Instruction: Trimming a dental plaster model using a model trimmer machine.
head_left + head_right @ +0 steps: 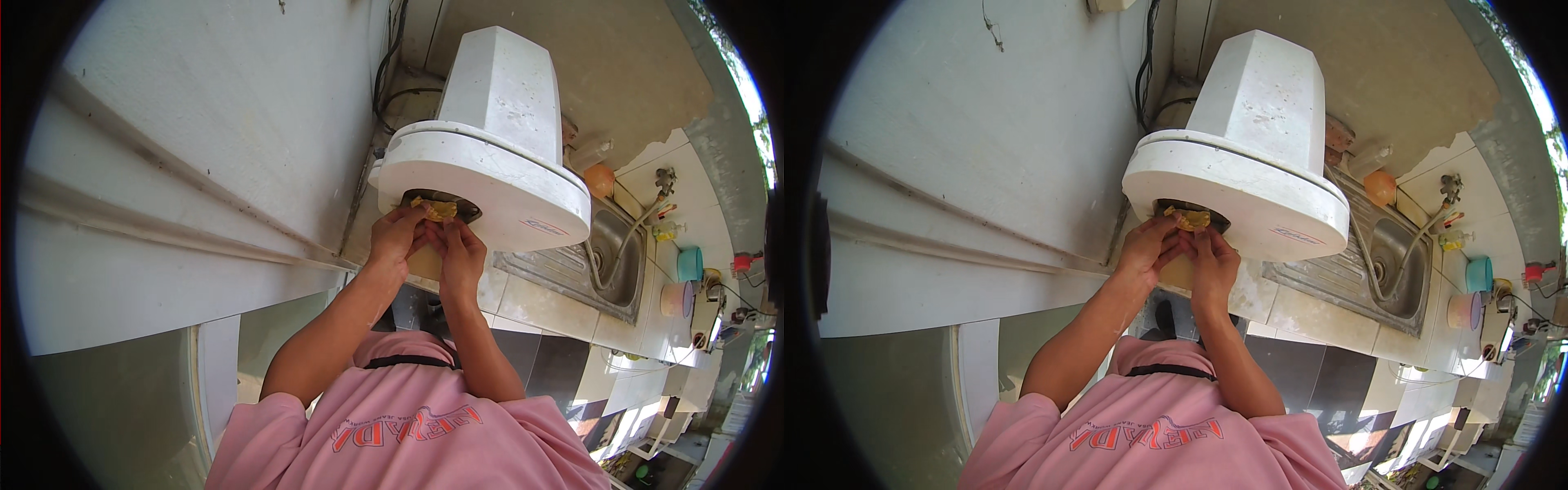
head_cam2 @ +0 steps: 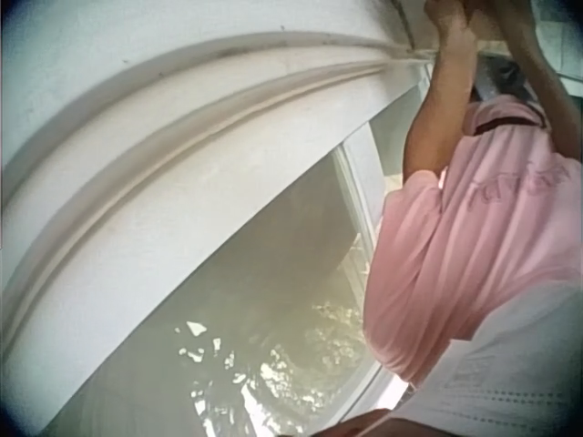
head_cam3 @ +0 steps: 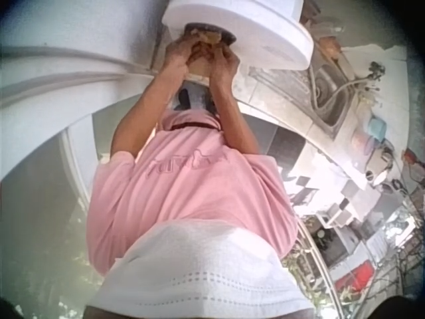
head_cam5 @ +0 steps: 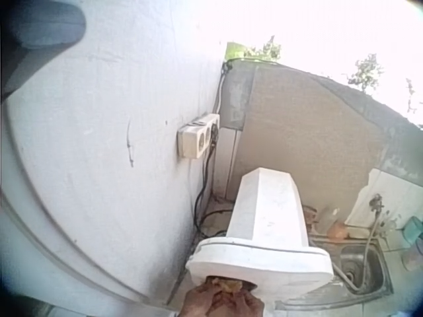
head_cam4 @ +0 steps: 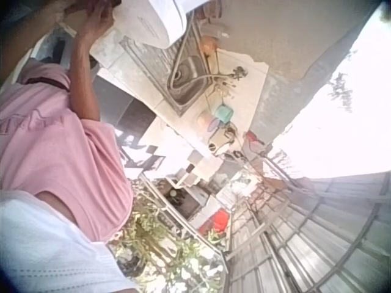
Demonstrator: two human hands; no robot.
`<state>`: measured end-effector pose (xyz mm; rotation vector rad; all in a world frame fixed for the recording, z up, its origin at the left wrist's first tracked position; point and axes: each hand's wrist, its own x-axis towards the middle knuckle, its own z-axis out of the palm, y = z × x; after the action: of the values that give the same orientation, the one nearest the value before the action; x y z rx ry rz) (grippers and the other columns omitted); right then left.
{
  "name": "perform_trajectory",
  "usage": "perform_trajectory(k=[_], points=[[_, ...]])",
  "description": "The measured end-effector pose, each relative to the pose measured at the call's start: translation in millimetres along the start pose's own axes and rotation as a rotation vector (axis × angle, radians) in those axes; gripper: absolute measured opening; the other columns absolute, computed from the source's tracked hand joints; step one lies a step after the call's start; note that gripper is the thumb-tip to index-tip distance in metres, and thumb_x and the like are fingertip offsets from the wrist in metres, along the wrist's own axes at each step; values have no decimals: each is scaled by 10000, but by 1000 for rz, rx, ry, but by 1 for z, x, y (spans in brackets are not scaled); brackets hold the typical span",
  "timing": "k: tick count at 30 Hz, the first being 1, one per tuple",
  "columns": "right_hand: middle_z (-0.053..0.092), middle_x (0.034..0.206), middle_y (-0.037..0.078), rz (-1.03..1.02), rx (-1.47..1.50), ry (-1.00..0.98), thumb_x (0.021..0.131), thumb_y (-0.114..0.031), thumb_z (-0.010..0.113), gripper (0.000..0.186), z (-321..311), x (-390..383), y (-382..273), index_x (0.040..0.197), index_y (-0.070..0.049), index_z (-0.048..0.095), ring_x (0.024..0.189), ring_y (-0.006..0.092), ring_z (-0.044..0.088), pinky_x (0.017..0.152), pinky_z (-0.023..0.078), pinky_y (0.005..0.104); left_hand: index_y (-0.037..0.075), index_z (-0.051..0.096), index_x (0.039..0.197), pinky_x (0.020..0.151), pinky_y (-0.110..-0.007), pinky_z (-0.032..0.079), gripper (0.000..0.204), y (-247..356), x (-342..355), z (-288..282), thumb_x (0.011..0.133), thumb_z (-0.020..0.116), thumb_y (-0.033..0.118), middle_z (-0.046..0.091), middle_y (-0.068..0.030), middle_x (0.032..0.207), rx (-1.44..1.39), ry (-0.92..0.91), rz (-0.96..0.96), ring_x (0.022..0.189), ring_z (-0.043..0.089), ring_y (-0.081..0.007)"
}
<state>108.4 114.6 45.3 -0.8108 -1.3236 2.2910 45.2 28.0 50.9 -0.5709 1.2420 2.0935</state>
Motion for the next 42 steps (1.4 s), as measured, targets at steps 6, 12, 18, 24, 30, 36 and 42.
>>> perform_trajectory(k=[6, 12, 18, 24, 30, 36, 42], points=[[674, 1001, 154, 31, -31, -20, 989, -105, 556, 228, 0, -3, -1, 1082, 96, 610, 924, 200, 692, 841, 577, 282, 43, 595, 1043, 770, -262, 568, 248, -8, -2, -10, 894, 717, 199, 656, -61, 947, 6, -6, 77, 826, 659, -136], [669, 1037, 141, 90, -39, -99, 986, -85, 540, 247, 6, -1, -2, 1134, 101, 606, 924, 188, 686, 831, 563, 273, 41, 582, 1021, 749, -267, 572, 192, -5, -17, -12, 929, 672, 184, 659, -75, 944, -63, 49, 158, 830, 667, -141], [664, 1051, 159, 131, -28, -152, 994, -98, 515, 239, 7, -1, -5, 1140, 78, 583, 932, 228, 693, 846, 574, 306, 14, 577, 1048, 718, -257, 576, 190, -11, -20, -18, 928, 665, 133, 664, -88, 940, 64, 56, 367, 784, 674, -149], [665, 1042, 152, 159, -42, -232, 994, -102, 511, 240, 10, 0, -5, 1142, 76, 575, 931, 219, 688, 863, 569, 305, -29, 604, 1024, 677, -215, 525, 217, -4, -20, -20, 898, 706, 116, 673, -69, 892, -60, 93, 332, 757, 642, -104], [662, 1042, 163, 213, 23, -226, 989, -85, 513, 237, 4, 15, -1, 1125, 99, 572, 934, 214, 681, 868, 571, 302, -33, 618, 990, 663, -217, 514, 211, -9, -16, -15, 870, 734, 96, 670, -70, 884, -17, 163, 379, 753, 638, -101], [657, 1049, 178, 223, 31, -215, 986, -71, 504, 244, 6, 16, -4, 1114, 124, 573, 916, 214, 681, 858, 581, 296, -34, 620, 970, 659, -216, 495, 204, -13, -12, -9, 852, 743, 77, 657, -60, 849, -31, 209, 409, 734, 607, -88], [655, 1055, 177, 224, 40, -215, 982, -64, 503, 252, 6, 17, -4, 1134, 126, 565, 915, 213, 683, 863, 580, 298, -34, 621, 972, 668, -217, 492, 209, -14, -10, -9, 850, 746, 79, 660, -60, 858, 19, 218, 433, 746, 599, -82]])
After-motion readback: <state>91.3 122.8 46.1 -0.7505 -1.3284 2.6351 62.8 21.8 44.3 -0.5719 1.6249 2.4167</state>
